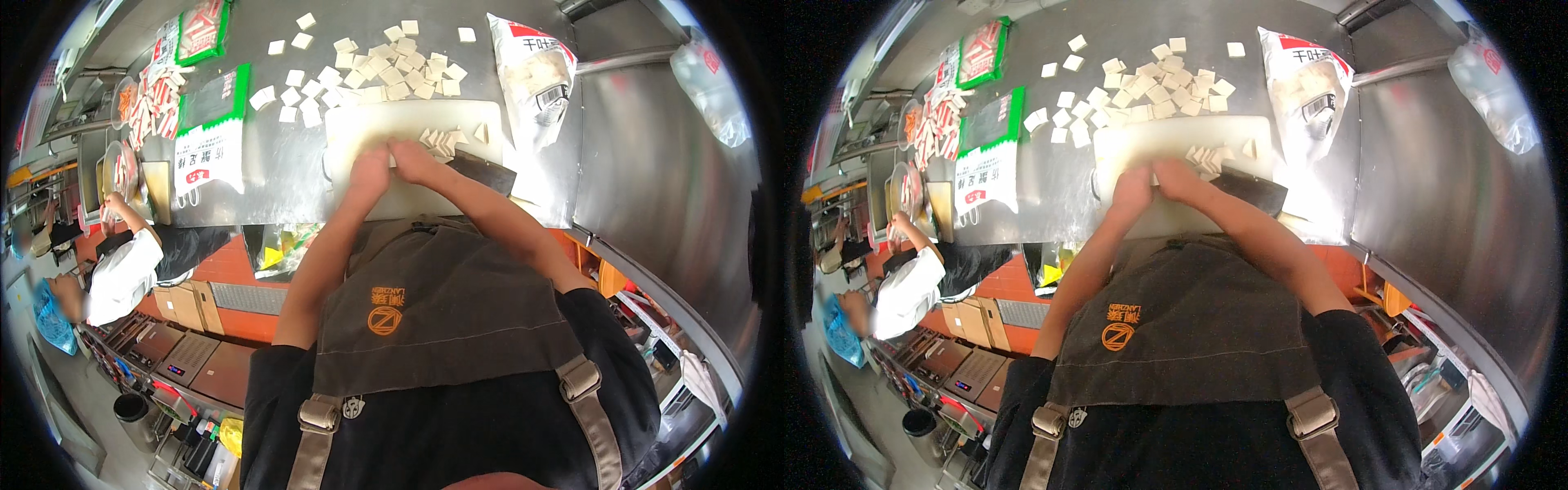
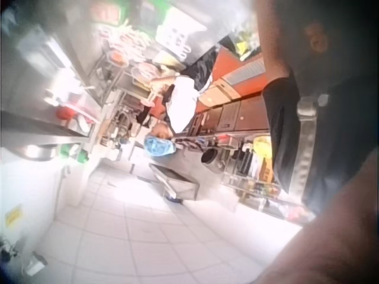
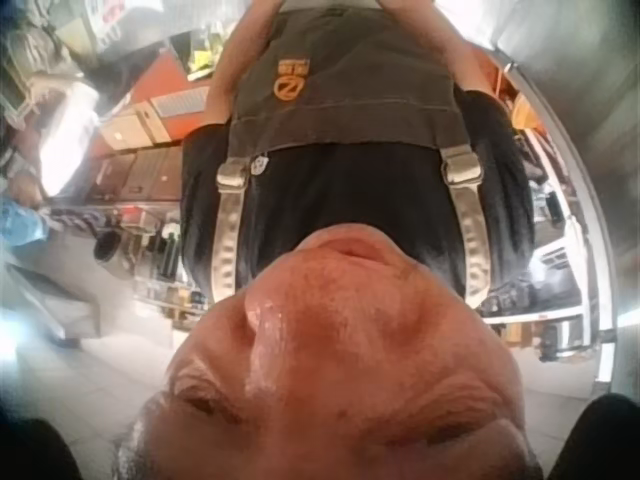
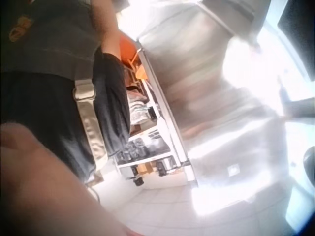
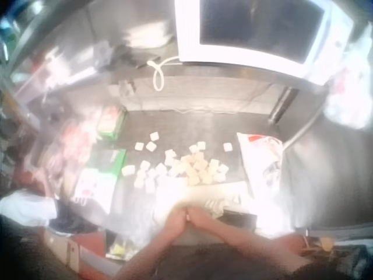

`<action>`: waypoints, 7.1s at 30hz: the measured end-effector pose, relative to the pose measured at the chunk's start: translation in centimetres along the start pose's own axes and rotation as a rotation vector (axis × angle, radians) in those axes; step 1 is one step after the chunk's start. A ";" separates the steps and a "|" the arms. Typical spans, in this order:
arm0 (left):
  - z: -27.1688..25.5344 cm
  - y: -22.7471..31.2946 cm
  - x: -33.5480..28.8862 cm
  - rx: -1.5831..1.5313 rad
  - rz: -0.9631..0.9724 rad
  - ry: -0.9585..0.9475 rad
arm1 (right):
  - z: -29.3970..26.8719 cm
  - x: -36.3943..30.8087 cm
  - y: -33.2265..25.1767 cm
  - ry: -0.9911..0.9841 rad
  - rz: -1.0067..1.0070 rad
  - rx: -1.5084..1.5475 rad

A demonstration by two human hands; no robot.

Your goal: The person repeatedly cuts blocks of tofu into small cubes using a cleaver on a cutting board. They gather the cut pieces and transfer them into a plastic bag. Another person is visible in the background handling packaged food items.

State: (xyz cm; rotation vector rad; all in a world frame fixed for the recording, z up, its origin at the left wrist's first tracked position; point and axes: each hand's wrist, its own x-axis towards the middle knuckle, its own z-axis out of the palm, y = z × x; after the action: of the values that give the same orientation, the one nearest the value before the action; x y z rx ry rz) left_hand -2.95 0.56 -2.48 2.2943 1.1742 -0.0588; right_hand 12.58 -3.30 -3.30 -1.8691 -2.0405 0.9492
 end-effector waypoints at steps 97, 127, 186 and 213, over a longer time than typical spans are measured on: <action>2.6 -0.6 -3.2 -0.811 -0.504 0.325 | -2.1 -7.9 0.2 -0.064 0.168 -0.129; -2.0 8.7 4.8 -1.499 -0.266 -0.138 | -8.1 -17.1 6.5 -0.163 0.544 1.799; -8.8 0.0 21.5 -1.731 -0.147 -0.046 | -17.6 15.5 22.4 0.383 0.599 -0.258; -6.7 -1.9 10.8 -1.581 -0.180 0.165 | -13.9 11.4 -2.8 -0.104 0.109 0.425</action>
State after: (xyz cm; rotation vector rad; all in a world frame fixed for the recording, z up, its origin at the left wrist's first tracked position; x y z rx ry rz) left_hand 0.92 12.71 -0.76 0.7930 0.8909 0.7295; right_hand 16.16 11.94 6.07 -1.7379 -1.6316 1.4063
